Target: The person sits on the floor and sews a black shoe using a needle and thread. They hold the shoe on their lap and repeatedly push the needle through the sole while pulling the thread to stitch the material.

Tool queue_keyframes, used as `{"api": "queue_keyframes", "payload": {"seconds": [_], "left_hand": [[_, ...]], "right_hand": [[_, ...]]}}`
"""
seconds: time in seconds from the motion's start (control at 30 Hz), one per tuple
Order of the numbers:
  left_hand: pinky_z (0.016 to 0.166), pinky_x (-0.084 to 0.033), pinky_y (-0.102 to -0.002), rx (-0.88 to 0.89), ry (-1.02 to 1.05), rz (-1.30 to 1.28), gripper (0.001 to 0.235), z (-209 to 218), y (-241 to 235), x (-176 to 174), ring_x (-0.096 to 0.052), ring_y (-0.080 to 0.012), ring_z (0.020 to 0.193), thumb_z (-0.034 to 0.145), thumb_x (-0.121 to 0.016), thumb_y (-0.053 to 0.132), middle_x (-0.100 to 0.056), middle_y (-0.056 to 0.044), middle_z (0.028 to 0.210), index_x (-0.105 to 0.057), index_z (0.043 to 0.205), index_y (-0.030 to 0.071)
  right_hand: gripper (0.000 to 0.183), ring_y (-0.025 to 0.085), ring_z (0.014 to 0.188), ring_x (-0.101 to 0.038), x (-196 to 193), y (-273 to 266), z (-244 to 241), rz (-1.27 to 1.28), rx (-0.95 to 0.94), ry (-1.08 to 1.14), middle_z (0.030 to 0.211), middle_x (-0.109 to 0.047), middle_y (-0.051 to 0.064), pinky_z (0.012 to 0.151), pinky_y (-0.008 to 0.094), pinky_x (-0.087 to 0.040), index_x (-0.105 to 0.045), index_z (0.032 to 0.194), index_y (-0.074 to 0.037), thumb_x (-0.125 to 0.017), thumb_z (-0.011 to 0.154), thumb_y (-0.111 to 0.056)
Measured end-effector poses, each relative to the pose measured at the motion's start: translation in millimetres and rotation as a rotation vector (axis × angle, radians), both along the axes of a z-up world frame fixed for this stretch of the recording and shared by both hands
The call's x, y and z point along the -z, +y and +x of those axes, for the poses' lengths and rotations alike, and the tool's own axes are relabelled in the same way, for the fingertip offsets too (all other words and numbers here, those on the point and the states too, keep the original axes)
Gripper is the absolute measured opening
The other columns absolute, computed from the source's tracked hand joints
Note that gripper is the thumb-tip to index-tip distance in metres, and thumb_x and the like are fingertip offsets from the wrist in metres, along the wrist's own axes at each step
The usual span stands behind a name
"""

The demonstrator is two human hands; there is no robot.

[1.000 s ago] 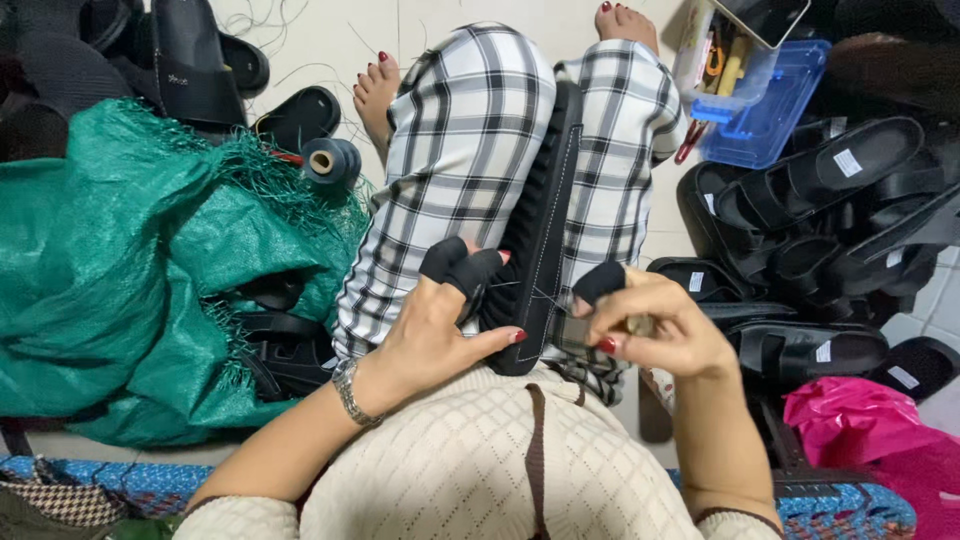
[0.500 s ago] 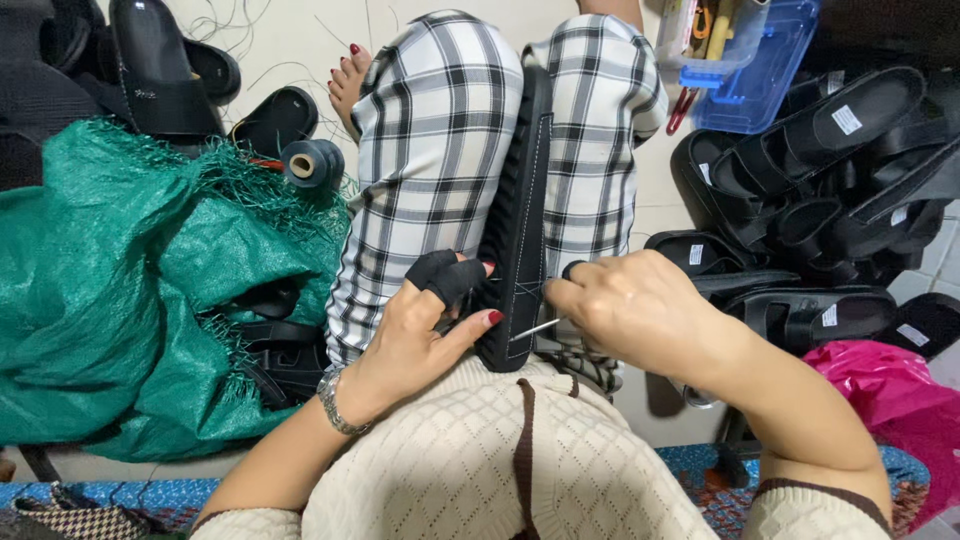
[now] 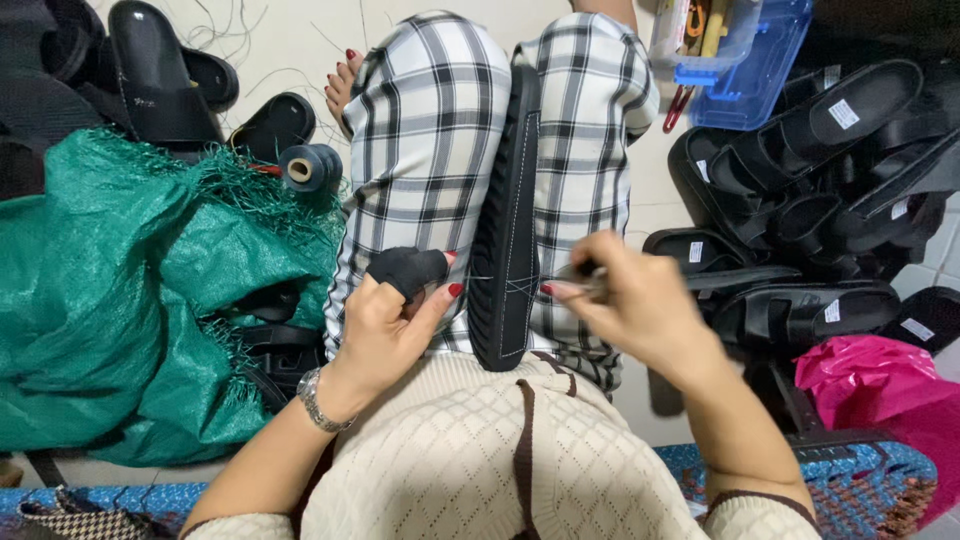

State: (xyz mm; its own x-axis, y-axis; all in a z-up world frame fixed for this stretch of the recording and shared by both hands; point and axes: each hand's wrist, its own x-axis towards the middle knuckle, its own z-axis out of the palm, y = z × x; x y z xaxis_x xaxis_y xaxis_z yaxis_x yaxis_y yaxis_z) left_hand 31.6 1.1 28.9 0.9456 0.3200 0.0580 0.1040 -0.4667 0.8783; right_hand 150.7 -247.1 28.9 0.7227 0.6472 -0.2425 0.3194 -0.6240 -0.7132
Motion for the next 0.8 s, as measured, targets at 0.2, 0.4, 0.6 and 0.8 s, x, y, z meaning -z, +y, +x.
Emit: {"api": "queue_keyframes", "payload": {"seconds": [0.2, 0.4, 0.6, 0.8], "left_hand": [[0.061, -0.056, -0.037, 0.017, 0.003, -0.044, 0.029, -11, -5, 12, -0.066, -0.0269, 0.063, 0.086, -0.081, 0.014, -0.056, -0.008, 0.073, -0.078, 0.115, 0.011], [0.070, -0.058, -0.042, 0.038, -0.059, 0.097, 0.020, -22, 3, 24, -0.072, -0.0355, 0.083, 0.089, -0.074, 0.010, -0.070, -0.011, 0.092, -0.080, 0.108, 0.014], [0.079, -0.046, -0.058, 0.015, 0.299, 0.776, 0.040, -30, 112, 10, -0.055, -0.0505, 0.102, 0.097, -0.067, 0.001, -0.058, -0.035, 0.116, -0.063, 0.136, -0.008], [0.055, -0.051, -0.046, 0.386, 0.095, 0.367, 0.044, -20, 7, 24, -0.062, -0.0401, 0.058, 0.092, -0.074, 0.035, -0.059, -0.020, 0.055, -0.069, 0.063, 0.002]], "right_hand": [[0.016, 0.018, 0.075, -0.065, 9, -13, -14, -0.176, -0.220, -0.688, 0.083, -0.062, -0.003, 0.064, 0.029, -0.051, -0.069, 0.094, -0.028, -0.075, 0.080, -0.023], [0.025, 0.029, 0.058, -0.059, 32, -11, -22, 0.124, -0.014, -0.635, 0.063, -0.060, 0.007, 0.054, 0.039, -0.049, -0.077, 0.096, -0.011, -0.077, 0.072, -0.005], [0.055, 0.026, 0.059, -0.047, -21, -107, 30, -0.286, 0.510, -0.926, 0.097, -0.073, 0.022, 0.069, 0.041, -0.048, -0.067, 0.150, 0.010, -0.076, 0.097, 0.020], [0.051, 0.041, 0.069, -0.065, -5, 0, -4, 0.245, -0.069, -0.130, 0.074, -0.068, 0.019, 0.065, 0.050, -0.052, -0.067, 0.131, -0.005, -0.078, 0.082, -0.013]]}}
